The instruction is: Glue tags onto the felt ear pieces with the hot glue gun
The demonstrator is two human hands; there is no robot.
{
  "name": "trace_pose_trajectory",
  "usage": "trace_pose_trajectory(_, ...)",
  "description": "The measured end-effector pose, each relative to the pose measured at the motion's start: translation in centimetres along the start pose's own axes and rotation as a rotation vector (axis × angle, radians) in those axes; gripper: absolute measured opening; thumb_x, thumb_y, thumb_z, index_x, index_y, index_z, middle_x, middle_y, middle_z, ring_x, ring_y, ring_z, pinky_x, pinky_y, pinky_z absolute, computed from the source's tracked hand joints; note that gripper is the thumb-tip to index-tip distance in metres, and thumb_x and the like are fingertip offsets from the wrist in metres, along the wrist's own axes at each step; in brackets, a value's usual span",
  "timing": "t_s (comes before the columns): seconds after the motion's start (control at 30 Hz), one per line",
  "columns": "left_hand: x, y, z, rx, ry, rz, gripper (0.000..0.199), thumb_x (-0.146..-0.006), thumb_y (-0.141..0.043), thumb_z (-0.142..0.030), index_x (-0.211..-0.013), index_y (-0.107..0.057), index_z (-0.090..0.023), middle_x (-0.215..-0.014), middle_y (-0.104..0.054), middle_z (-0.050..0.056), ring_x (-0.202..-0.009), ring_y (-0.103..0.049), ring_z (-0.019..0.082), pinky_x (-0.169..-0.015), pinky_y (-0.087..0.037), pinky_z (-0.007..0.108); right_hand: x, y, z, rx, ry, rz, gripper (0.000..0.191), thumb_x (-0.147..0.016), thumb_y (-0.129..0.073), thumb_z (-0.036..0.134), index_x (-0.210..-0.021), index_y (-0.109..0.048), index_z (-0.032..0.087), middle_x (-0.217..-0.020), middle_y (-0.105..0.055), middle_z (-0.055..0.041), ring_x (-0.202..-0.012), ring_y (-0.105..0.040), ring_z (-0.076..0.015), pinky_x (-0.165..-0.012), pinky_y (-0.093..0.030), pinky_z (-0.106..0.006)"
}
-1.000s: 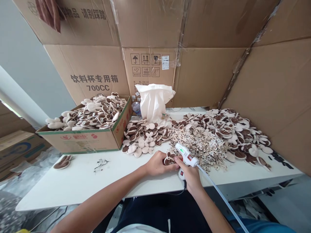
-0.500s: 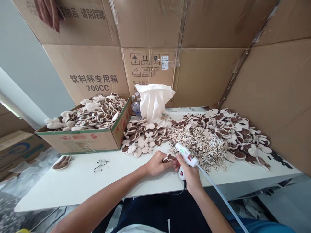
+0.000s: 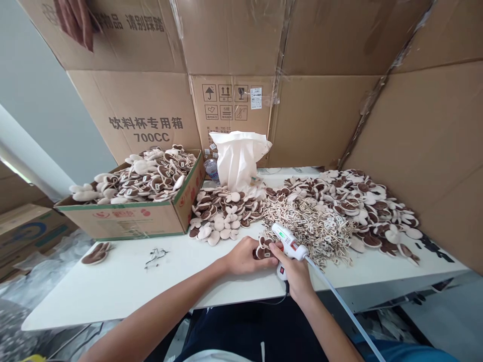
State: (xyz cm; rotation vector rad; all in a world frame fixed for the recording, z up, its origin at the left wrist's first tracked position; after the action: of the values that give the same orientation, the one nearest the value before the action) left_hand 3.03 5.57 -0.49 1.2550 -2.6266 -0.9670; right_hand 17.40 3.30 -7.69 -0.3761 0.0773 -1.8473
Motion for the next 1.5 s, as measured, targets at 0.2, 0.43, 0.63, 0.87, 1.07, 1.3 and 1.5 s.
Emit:
trace_pose_trajectory(0.2,0.0,0.0,-0.7,0.086,-0.043,0.065,0.036,-0.099,-0.06,-0.043,-0.09,-0.074,-0.012,-0.071,-0.062,0.0,-0.061,-0.049,0.01,-0.059,-0.037,0.021,-0.1,0.0,-0.2,0.026,0.003,0.018,0.047,-0.064,-0.095,0.052,-0.092,-0.08,0.018,-0.077,-0.075,-0.0035,-0.067,-0.066,-0.0184,-0.056,-0.049,-0.026)
trace_pose_trajectory(0.43,-0.1,0.1,-1.8,0.21,-0.077,0.086,0.032,-0.101,-0.051,-0.032,-0.081,-0.067,-0.013,-0.081,-0.07,0.005,-0.07,-0.059,0.014,-0.072,-0.047,0.024,-0.3,-0.4,0.2,0.043,0.075,0.076,0.041,-0.068,-0.092,0.053,-0.083,-0.078,0.018,-0.067,-0.071,-0.0029,-0.061,-0.063,-0.0175,-0.056,-0.049,-0.028)
trace_pose_trajectory(0.63,-0.2,0.0,-1.9,0.21,-0.073,0.07,0.028,-0.101,-0.05,-0.028,-0.083,-0.066,-0.014,-0.084,-0.071,0.004,-0.073,-0.059,0.014,-0.075,-0.047,0.022,-0.5,-0.3,0.0,0.049,0.081,0.081,0.04,-0.069,-0.091,0.053,-0.083,-0.077,0.019,-0.065,-0.07,-0.0025,-0.059,-0.062,-0.0174,-0.054,-0.047,-0.028)
trace_pose_trajectory(0.87,-0.1,0.1,-1.2,0.199,-0.031,0.064,0.026,-0.098,-0.052,-0.026,-0.08,-0.066,-0.015,-0.076,-0.069,0.002,-0.066,-0.056,0.012,-0.071,-0.046,0.022,-0.6,-0.4,-0.4,0.055,0.073,0.105,0.041,-0.071,-0.089,0.054,-0.087,-0.077,0.018,-0.066,-0.072,-0.003,-0.058,-0.063,-0.0183,-0.054,-0.046,-0.028)
trace_pose_trajectory(1.07,-0.1,0.1,-1.3,0.193,-0.033,0.047,0.031,-0.1,-0.052,-0.032,-0.081,-0.068,-0.014,-0.082,-0.072,0.005,-0.069,-0.059,0.014,-0.071,-0.046,0.023,-0.6,-0.3,-0.4,0.05,0.077,0.089,0.041,-0.071,-0.089,0.054,-0.086,-0.077,0.018,-0.068,-0.071,-0.0029,-0.062,-0.063,-0.0193,-0.058,-0.048,-0.029)
trace_pose_trajectory(1.3,-0.2,0.1,-1.7,0.143,-0.031,0.042,0.04,-0.104,-0.049,-0.041,-0.083,-0.07,-0.014,-0.083,-0.074,0.004,-0.071,-0.062,0.014,-0.073,-0.047,0.023,-0.3,-0.2,0.0,0.054,0.054,0.059,0.041,-0.069,-0.091,0.053,-0.088,-0.078,0.019,-0.073,-0.073,-0.0036,-0.066,-0.064,-0.0193,-0.058,-0.049,-0.028)
trace_pose_trajectory(1.5,-0.2,0.2,-1.7,0.22,-0.015,0.042,0.039,-0.104,-0.051,-0.042,-0.081,-0.068,-0.014,-0.079,-0.071,0.004,-0.069,-0.059,0.013,-0.073,-0.047,0.023,-0.4,-0.4,-0.3,0.053,0.069,0.09,0.039,-0.072,-0.089,0.053,-0.086,-0.078,0.019,-0.066,-0.072,-0.0031,-0.059,-0.063,-0.0171,-0.053,-0.047,-0.026)
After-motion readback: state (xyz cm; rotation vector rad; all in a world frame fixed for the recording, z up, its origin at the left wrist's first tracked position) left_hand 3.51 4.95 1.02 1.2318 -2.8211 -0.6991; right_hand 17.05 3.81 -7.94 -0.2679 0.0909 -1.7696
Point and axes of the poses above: each hand's wrist, its own x-axis away from the middle knuckle, its own y-axis out of the back of the hand, z = x × y, the point moved 7 cm from there along -x, towards the middle knuckle
